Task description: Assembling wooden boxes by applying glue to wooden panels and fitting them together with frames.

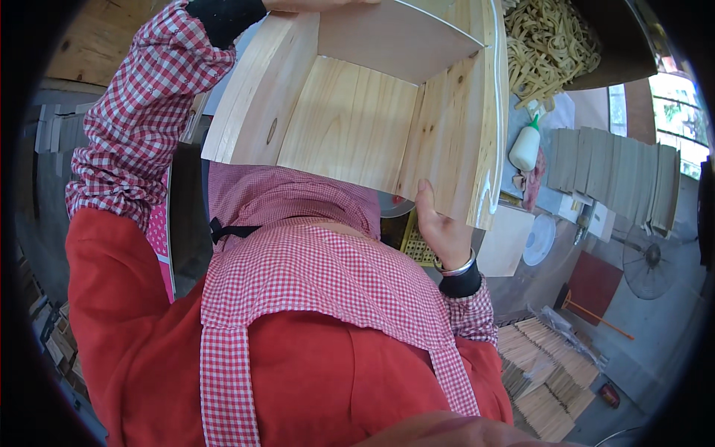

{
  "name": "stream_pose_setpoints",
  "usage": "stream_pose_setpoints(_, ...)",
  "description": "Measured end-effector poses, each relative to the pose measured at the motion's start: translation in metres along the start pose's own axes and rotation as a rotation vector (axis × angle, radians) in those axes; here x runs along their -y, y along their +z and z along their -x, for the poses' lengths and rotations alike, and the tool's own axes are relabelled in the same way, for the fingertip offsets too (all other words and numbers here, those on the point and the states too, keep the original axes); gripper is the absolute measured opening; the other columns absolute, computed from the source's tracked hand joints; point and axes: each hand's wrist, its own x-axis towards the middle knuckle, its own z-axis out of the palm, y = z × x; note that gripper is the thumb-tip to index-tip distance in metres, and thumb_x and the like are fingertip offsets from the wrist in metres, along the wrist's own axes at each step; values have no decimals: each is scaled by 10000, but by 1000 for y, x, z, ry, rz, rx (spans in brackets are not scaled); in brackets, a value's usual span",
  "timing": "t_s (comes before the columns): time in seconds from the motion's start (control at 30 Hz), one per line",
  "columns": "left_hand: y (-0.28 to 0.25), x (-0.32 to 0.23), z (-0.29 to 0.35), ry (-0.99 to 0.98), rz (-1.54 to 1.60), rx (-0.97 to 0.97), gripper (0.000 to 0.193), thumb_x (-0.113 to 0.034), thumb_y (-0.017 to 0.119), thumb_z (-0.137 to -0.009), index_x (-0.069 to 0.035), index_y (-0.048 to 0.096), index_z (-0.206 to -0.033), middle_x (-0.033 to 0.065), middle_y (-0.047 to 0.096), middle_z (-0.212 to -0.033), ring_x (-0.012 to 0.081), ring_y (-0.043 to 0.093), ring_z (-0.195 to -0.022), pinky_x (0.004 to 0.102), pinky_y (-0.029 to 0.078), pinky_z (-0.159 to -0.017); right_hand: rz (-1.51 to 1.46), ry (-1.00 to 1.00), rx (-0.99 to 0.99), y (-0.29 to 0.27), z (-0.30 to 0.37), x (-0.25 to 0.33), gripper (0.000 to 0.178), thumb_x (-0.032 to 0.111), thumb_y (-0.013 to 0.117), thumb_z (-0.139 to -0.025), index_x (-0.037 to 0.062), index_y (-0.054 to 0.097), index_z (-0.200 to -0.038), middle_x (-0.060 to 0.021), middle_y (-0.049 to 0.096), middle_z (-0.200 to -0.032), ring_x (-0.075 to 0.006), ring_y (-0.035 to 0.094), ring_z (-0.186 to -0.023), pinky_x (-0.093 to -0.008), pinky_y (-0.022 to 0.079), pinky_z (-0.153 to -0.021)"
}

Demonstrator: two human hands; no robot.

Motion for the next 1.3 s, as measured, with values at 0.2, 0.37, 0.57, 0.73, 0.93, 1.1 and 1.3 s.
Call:
stream_pose_setpoints(0.2, -3, -2, -1, -17, -43, -56, 215, -206, 607, -870, -16, 702, -899, 220, 630, -1122, 346, 448, -1279, 434, 375, -1003, 65, -80, 34, -2, -7, 1, 267, 76, 706, -765, -13, 629, -1005, -124, 673, -807, -295, 678, -675, -332, 544, -630)
stream_pose_setpoints(0.37, 13, 4, 4, -65, 537, -576, 261, -232, 608, -879, -36, 667, -1040, 202, 633, -1071, 329, 547, -1138, 395, 409, -969, 33, -130, 211, -22, -18, 13, 260, 69, 694, -772, -18, 633, -1009, -138, 682, -859, -291, 685, -750, -324, 539, -699)
stream_pose_setpoints(0.57, 80, 71, 56, -77, 1700, -332, 364, -242, 548, -961, 8, 589, -1222, 68, 658, -1057, 143, 621, -921, 284, 516, -812, -304, 93, 151, -35, -39, -41, 282, 72, 578, -890, -34, 563, -1152, -100, 636, -1106, -175, 600, -996, -315, 465, -887)
stream_pose_setpoints(0.73, 108, 93, 61, -277, 1843, -225, 379, -254, 534, -968, 7, 567, -1240, 69, 647, -1086, 142, 610, -947, 291, 507, -833, -982, 520, -25, 23, -60, -124, 307, 160, 500, -962, -30, 542, -1199, -91, 605, -1150, -159, 578, -987, -307, 464, -879)
stream_pose_setpoints(0.93, 145, 151, 16, -672, 2049, -28, 401, -272, 513, -980, 6, 534, -1268, 71, 630, -1129, 140, 593, -985, 303, 493, -864, -742, 467, -183, 86, -185, -164, 317, 182, 489, -970, -31, 546, -1199, -94, 609, -1140, -162, 583, -979, -306, 466, -873)
stream_pose_setpoints(1.1, 194, 153, 28, -96, 1182, -452, 430, -291, 485, -993, -5, 486, -1314, 79, 603, -1192, 145, 573, -1026, 311, 485, -880, -562, 408, -132, 52, -77, -153, 328, 201, 480, -978, -31, 549, -1198, -96, 613, -1132, -165, 587, -973, -306, 467, -868)
stream_pose_setpoints(1.3, 112, 36, 60, -489, 1405, -567, 441, -335, 511, -973, -27, 525, -1288, 107, 624, -1175, 143, 595, -990, 290, 477, -867, -349, 211, -150, 49, -56, -167, 342, 223, 469, -986, -32, 553, -1197, -99, 618, -1122, -168, 592, -965, -305, 469, -862)
